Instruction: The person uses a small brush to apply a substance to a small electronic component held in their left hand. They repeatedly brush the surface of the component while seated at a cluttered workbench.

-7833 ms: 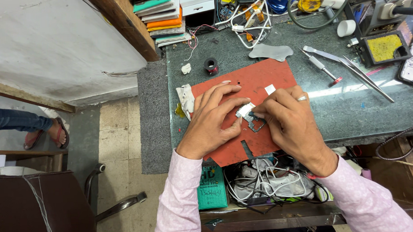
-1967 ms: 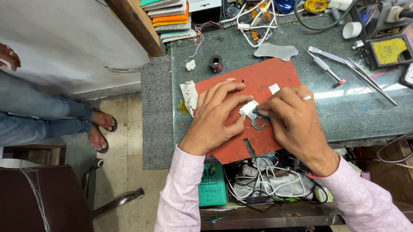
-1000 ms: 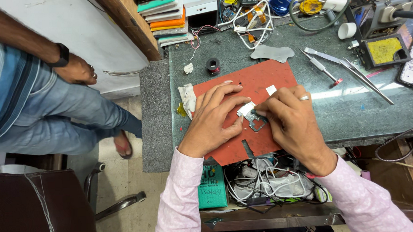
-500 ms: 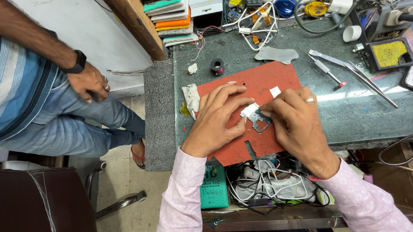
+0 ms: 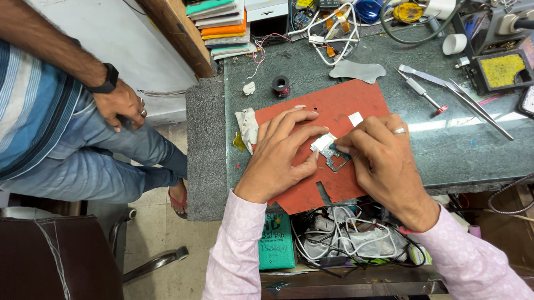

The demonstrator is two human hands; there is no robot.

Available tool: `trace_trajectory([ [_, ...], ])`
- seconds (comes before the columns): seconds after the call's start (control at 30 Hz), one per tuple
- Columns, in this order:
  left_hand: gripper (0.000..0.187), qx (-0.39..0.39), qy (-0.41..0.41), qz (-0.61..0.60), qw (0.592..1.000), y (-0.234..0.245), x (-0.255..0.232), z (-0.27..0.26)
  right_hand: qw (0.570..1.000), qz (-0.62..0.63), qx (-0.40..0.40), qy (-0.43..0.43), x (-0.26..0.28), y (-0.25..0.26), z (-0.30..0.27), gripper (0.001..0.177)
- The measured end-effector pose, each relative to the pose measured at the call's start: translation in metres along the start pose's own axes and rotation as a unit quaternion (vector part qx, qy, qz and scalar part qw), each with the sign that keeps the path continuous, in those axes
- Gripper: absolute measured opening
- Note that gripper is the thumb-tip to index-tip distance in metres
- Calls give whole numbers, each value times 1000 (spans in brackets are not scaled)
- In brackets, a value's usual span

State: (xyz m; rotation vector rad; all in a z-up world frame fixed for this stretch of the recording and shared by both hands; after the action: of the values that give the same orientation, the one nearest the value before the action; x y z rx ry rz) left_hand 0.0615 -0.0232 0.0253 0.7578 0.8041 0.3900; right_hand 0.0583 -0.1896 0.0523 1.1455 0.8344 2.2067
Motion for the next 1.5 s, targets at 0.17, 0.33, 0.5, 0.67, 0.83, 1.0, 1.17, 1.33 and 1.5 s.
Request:
trace_trajectory([
  [0.17,45,2,5,-6,1000,-1,2,-2,999,16,33,0,0,-5,-1,18],
  [0.33,44,0,4,-7,1000,-1,2,-2,998,23,53,-11,-3,-3,3,19],
  [0.5,44,1,7,-6,1000,-1,3,-2,990,65,125,-11,-8,1,8,28],
  [0.67,44,-5,1,-8,1000,0,2,-2,990,66,116,-49,-13,2,8,28],
  [0.83,43,-4,0,-5,1000,0,1,-2,993,82,77,-37,-13,8,9,22],
  [1.0,42,-7,-3,-3,1000,1,1,-2,992,69,104,-24,-12,3,7,39],
  [1.17,41,-6,-1,-4,1000,0,1,-3,989,81,119,-20,-15,2,6,42],
  [1.33,41,-10,-4,-2,1000,0,1,-3,991,71,111,-20,-10,2,7,43],
  [1.5,41,-9,-2,-7,1000,0,1,-4,982,79,165,-48,-15,10,11,23],
])
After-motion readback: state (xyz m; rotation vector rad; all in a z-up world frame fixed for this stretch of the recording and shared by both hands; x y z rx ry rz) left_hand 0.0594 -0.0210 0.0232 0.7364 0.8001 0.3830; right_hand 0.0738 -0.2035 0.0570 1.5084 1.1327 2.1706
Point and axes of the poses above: each hand's wrist, its own z-axis towards the middle knuckle, its own y-axis out of the back of the hand, x = y × z, the point moved 7 cm from there along z, towards the middle knuckle, and after that the axes turned 11 degrees about -y, right-handed, at the moved point
